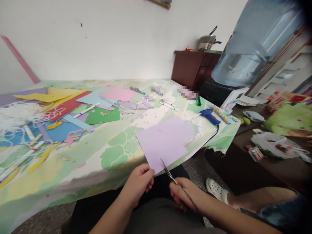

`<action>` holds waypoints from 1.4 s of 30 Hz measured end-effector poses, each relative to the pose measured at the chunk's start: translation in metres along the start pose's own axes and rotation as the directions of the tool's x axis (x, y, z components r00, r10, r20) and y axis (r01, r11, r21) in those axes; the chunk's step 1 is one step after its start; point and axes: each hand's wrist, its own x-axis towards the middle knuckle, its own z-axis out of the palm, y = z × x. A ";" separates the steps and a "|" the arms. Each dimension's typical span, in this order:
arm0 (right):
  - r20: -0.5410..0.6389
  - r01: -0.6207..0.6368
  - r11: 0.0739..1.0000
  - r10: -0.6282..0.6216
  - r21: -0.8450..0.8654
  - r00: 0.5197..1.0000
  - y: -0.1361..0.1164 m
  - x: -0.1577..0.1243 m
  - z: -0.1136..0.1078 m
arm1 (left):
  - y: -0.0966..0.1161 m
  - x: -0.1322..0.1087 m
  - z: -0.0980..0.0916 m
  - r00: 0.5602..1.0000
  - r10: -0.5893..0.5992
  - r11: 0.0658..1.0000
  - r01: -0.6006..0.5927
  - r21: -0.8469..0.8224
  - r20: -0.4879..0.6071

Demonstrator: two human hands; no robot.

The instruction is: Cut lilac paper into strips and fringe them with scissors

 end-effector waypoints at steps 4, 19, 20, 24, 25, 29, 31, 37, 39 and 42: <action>-0.010 0.000 1.000 0.000 -0.019 1.000 0.000 0.000 0.003 | 0.002 0.000 0.001 1.000 0.016 0.999 -0.016 0.049 0.005; -0.030 0.135 0.984 -0.140 -0.119 0.990 0.001 0.002 0.007 | 0.003 0.005 -0.001 1.000 0.015 0.999 -0.015 0.043 -0.006; -0.036 0.144 0.980 -0.150 -0.135 0.988 0.002 0.002 0.007 | 0.003 0.006 -0.001 1.000 0.018 0.999 -0.018 0.034 -0.006; -0.041 0.159 0.973 -0.168 -0.168 0.985 0.004 0.001 0.007 | 0.002 0.007 0.000 1.000 0.027 1.000 -0.027 -0.010 -0.004; -0.037 0.165 0.971 -0.173 -0.171 0.984 0.004 0.001 0.007 | 0.002 0.007 0.001 1.000 0.026 0.999 -0.027 -0.027 -0.010; -0.043 0.177 0.971 -0.186 -0.160 0.982 0.004 0.000 0.008 | 0.001 0.006 0.003 0.999 0.019 0.997 -0.021 -0.076 -0.032; -0.047 0.178 0.972 -0.187 -0.153 0.981 0.004 0.001 0.009 | 0.000 0.005 0.004 1.000 0.014 0.998 -0.015 -0.067 -0.017; -0.063 0.181 0.973 -0.192 -0.145 0.979 -0.001 0.001 0.012 | 0.000 0.003 0.008 1.000 -0.012 0.998 0.012 -0.055 0.009; -0.072 0.165 0.975 -0.178 -0.150 0.981 -0.003 0.001 0.013 | 0.000 0.003 0.008 1.000 -0.026 0.997 0.027 -0.077 0.017; -0.074 0.167 0.974 -0.180 -0.156 0.981 -0.003 0.000 0.012 | 0.000 0.003 0.009 0.999 -0.011 0.994 0.015 -0.113 0.037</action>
